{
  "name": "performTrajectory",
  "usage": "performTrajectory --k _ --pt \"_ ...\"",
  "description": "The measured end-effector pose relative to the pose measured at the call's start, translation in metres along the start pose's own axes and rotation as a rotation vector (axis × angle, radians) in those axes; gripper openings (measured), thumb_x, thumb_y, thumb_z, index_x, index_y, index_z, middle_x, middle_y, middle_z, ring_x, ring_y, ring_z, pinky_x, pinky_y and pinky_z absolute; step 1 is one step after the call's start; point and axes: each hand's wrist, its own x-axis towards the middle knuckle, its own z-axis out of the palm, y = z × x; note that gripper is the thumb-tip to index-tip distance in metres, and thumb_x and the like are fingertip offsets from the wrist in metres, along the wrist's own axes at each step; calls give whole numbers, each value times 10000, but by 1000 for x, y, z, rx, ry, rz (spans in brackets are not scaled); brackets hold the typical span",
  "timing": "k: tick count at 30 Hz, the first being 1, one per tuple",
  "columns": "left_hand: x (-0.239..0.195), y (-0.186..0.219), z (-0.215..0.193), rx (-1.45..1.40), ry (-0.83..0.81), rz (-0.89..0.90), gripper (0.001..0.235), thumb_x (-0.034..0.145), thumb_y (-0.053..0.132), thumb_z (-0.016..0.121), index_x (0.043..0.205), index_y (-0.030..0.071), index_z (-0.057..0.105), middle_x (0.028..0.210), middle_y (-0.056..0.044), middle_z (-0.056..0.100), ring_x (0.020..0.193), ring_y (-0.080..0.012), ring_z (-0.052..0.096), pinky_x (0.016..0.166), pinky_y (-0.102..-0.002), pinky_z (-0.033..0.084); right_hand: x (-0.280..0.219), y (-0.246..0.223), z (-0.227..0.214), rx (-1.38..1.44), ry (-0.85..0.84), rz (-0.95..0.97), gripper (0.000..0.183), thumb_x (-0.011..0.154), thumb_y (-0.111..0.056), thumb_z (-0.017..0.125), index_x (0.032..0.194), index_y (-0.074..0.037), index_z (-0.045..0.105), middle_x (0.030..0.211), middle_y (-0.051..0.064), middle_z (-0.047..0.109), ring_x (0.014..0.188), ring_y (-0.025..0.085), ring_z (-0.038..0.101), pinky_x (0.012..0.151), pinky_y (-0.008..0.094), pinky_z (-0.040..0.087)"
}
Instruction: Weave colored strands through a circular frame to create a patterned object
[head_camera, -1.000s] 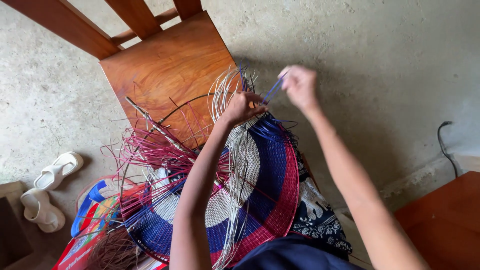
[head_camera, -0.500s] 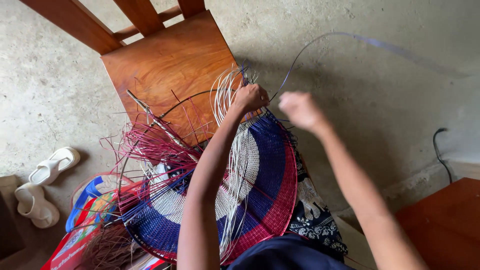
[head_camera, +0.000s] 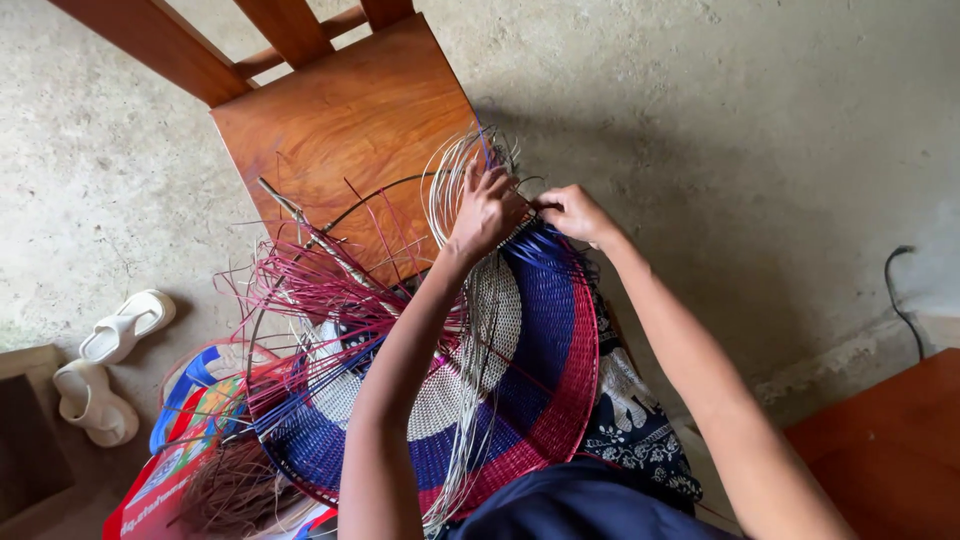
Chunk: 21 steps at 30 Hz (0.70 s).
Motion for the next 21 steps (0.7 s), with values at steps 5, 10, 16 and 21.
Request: performTrajectory --k 5,10,16,21 --pt "4 13 -3 231 -86 -3 199 834 384 768 838 184 777 1308 -71 648 1431 -324 406 1194 -661 143 2 6 4 139 -18 46 191 908 -58 648 1049 -88 774 970 116 737 971 183 662 820 407 555" --pt "26 40 -27 301 -203 24 217 832 384 733 865 177 789 1365 -81 602 1449 -344 363 1215 -620 185 0 24 -2 -150 -10 -28 147 906 -132 721 1040 -173 765 957 122 725 960 340 703 803 494 553" --pt "6 73 -105 -283 -430 -299 127 845 326 661 854 200 643 785 -86 702 790 -390 736 725 -566 586 8 59 -6 137 -89 65 262 938 -187 709 1136 -23 756 974 196 754 881 187 674 728 397 543" --pt "-108 59 -141 75 -505 -706 100 902 384 614 902 305 676 660 -59 694 702 -336 757 657 -501 598 2 29 -14 481 -224 299 307 940 -304 749 1172 -103 755 914 -20 756 786 37 667 651 168 551"
